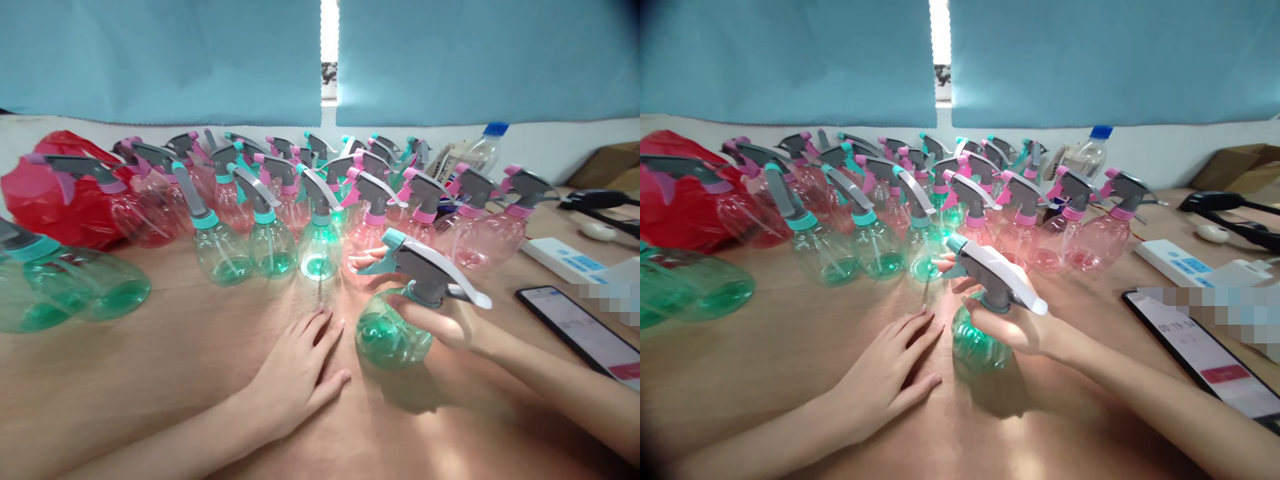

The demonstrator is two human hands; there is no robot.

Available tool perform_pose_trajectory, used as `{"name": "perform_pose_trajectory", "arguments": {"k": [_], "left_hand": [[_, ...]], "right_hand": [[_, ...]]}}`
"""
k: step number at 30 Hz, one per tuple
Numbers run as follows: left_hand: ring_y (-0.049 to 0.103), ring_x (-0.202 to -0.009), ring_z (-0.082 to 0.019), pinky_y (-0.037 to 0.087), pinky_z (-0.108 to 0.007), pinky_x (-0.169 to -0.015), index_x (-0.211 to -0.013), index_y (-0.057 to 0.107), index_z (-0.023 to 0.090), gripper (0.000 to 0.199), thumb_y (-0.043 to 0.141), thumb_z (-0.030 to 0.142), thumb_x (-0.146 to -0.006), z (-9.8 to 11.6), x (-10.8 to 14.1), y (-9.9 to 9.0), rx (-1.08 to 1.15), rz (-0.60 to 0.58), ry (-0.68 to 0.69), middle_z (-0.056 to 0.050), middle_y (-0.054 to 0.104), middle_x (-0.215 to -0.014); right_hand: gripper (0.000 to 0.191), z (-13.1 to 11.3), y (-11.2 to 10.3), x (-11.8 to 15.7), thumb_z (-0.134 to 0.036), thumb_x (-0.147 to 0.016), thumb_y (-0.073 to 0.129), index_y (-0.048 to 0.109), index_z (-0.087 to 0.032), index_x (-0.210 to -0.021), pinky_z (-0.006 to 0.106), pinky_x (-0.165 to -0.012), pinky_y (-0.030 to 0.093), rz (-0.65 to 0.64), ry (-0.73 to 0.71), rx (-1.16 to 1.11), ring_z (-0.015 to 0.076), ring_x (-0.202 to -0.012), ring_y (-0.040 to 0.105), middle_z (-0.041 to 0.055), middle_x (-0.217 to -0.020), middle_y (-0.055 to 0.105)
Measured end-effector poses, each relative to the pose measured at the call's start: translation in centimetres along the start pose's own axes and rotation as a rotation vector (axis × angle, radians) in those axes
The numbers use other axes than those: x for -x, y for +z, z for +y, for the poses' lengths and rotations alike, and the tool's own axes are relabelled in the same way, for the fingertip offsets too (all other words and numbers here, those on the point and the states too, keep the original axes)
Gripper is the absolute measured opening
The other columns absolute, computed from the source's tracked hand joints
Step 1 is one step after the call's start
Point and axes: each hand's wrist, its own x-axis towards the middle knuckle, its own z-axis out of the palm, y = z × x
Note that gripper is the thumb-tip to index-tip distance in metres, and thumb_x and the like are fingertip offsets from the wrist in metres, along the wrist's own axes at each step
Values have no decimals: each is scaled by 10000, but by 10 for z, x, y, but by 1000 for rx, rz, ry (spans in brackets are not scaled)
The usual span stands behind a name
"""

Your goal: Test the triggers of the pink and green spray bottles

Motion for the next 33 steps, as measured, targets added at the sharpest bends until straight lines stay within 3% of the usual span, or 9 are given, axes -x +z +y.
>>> {"name": "perform_pose_trajectory", "arguments": {"k": [11, 17, 22, 33], "left_hand": [[399, -1294, -342, 375, -521, -1023, -1395, 414, 139, 580, 497, 463, -921, -1, 0, 1, -34, -9, 0, -184, 438, -1414], [396, -1289, -346, 376, -521, -1020, -1385, 428, 120, 572, 495, 455, -925, 1, 0, 1, -34, -16, 5, -193, 446, -1401], [382, -1297, -333, 369, -510, -1027, -1389, 418, 135, 564, 483, 459, -932, -3, 0, 5, -45, 14, 22, -182, 441, -1402], [394, -1285, -340, 378, -516, -1019, -1384, 432, 108, 564, 488, 445, -935, -1, -2, 1, -59, -15, 20, -195, 447, -1392]], "right_hand": [[495, 3, 0, -1, -97, -660, 497, 617, -280, -1103, 366, -690, 590, -24, -12, -55, 223, -824, 683, 51, -1031, 697], [538, 3, -1, 0, -88, -643, 484, 599, -270, -1136, 353, -669, 589, -29, -5, -49, 233, -830, 690, 58, -1041, 699], [467, 2, -1, 0, -106, -676, 485, 605, -259, -1100, 372, -713, 585, -32, 19, -38, 236, -838, 691, 60, -1005, 703], [243, -2, -2, -1, -190, -670, 506, 606, -281, -871, 347, -605, 546, 23, 16, 43, 245, -774, 657, 47, -785, 660]]}}
